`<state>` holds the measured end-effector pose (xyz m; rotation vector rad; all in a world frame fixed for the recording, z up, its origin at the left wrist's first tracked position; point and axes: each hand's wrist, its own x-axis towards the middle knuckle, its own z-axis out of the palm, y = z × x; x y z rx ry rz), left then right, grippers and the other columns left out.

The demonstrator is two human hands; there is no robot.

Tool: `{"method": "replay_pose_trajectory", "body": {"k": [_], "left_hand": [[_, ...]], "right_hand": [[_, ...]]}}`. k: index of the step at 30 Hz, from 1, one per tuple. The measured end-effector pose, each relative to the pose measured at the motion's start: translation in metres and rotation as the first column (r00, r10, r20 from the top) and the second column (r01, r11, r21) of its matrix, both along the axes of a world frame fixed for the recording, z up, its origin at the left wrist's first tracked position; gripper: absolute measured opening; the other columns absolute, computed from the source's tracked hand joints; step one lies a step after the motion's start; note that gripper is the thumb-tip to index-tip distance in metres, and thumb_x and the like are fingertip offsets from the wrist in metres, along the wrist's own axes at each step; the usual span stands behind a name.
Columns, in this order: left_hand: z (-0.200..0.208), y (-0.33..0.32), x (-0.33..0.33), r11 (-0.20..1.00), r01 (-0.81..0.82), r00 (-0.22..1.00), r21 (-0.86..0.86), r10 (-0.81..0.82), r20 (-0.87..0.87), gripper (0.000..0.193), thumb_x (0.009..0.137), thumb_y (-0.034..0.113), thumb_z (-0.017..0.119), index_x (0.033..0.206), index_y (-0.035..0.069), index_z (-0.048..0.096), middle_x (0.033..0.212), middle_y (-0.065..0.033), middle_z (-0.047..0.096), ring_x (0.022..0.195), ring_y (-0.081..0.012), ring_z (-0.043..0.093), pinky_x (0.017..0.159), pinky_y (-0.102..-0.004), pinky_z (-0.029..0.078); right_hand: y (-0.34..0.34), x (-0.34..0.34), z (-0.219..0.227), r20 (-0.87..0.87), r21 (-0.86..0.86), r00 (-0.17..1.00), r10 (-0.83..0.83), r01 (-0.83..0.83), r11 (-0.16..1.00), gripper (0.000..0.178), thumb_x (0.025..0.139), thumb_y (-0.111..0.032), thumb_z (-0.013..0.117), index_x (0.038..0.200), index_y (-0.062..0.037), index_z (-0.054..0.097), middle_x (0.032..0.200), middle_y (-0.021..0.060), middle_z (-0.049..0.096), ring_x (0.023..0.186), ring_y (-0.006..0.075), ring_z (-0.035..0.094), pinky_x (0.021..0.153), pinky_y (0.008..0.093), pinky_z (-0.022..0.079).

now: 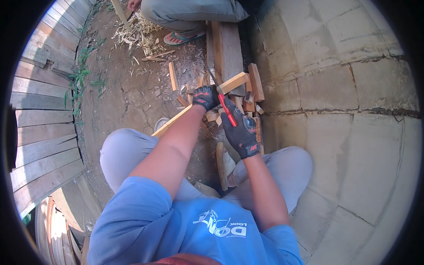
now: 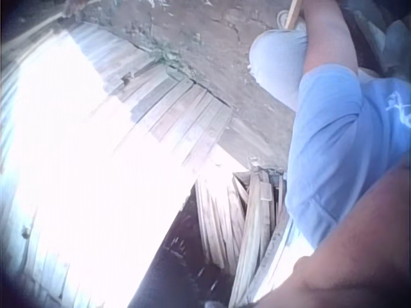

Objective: The person sits on the ground and uses a hand saw to cut a small wooden stick into smaller pieces. They hold the wood with one hand and saw with the other, creating a pile of cut wood scraps.

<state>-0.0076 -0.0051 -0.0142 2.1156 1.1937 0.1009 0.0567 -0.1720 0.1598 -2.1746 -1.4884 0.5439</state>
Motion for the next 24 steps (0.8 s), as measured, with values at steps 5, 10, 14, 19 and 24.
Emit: {"method": "replay_pose_trajectory", "body": {"k": [5,10,14,19,24], "left_hand": [[-0.012,0.001,-0.002,0.998,-0.007,1.0,0.056,0.006,0.016,0.051,0.086,0.052,0.072,0.108,0.007,0.079,0.106,-0.0247,0.077,0.102,-0.0415,0.076,0.092,-0.052,0.06],[0.002,-0.005,-0.005,0.999,-0.013,0.999,0.037,0.014,-0.034,0.042,0.088,0.043,0.07,0.113,0.01,0.081,0.114,-0.023,0.077,0.106,-0.0382,0.077,0.093,-0.0499,0.061],[0.002,-0.006,-0.014,1.0,-0.016,1.0,0.001,0.016,-0.021,0.044,0.086,0.046,0.073,0.111,0.011,0.081,0.114,-0.0218,0.077,0.105,-0.0378,0.077,0.093,-0.0496,0.06],[-0.007,-0.005,-0.019,1.0,-0.016,1.0,0.017,0.016,-0.019,0.046,0.086,0.05,0.073,0.11,0.011,0.081,0.113,-0.0208,0.078,0.106,-0.037,0.076,0.093,-0.0491,0.06],[-0.005,-0.007,-0.014,1.0,-0.01,1.0,0.003,0.01,-0.012,0.047,0.089,0.051,0.07,0.11,0.011,0.08,0.109,-0.0199,0.078,0.104,-0.0366,0.077,0.091,-0.0484,0.06]], "right_hand": [[-0.006,0.001,-0.001,0.015,0.009,0.999,0.031,-0.031,0.999,0.046,0.106,-0.03,0.061,0.15,-0.0147,0.062,0.134,0.0194,0.072,0.114,0.0404,0.072,0.095,0.0472,0.057],[-0.009,0.006,-0.002,0.001,-0.006,1.0,-0.009,0.009,1.0,0.045,0.106,-0.029,0.062,0.149,-0.0147,0.063,0.134,0.018,0.072,0.114,0.0389,0.072,0.095,0.0467,0.057],[-0.005,0.003,0.006,-0.008,-0.08,1.0,-0.007,0.006,0.997,0.044,0.107,-0.029,0.062,0.148,-0.0146,0.063,0.134,0.0183,0.072,0.117,0.0378,0.071,0.098,0.0459,0.057],[0.004,-0.014,0.002,0.01,0.01,1.0,-0.015,0.015,1.0,0.044,0.107,-0.029,0.061,0.149,-0.0149,0.063,0.134,0.019,0.072,0.119,0.0378,0.07,0.1,0.0458,0.056],[0.012,-0.016,0.011,0.008,-0.021,1.0,-0.027,0.027,0.999,0.046,0.104,-0.033,0.064,0.147,-0.0176,0.066,0.129,0.0198,0.073,0.115,0.041,0.07,0.098,0.0498,0.055]]}}
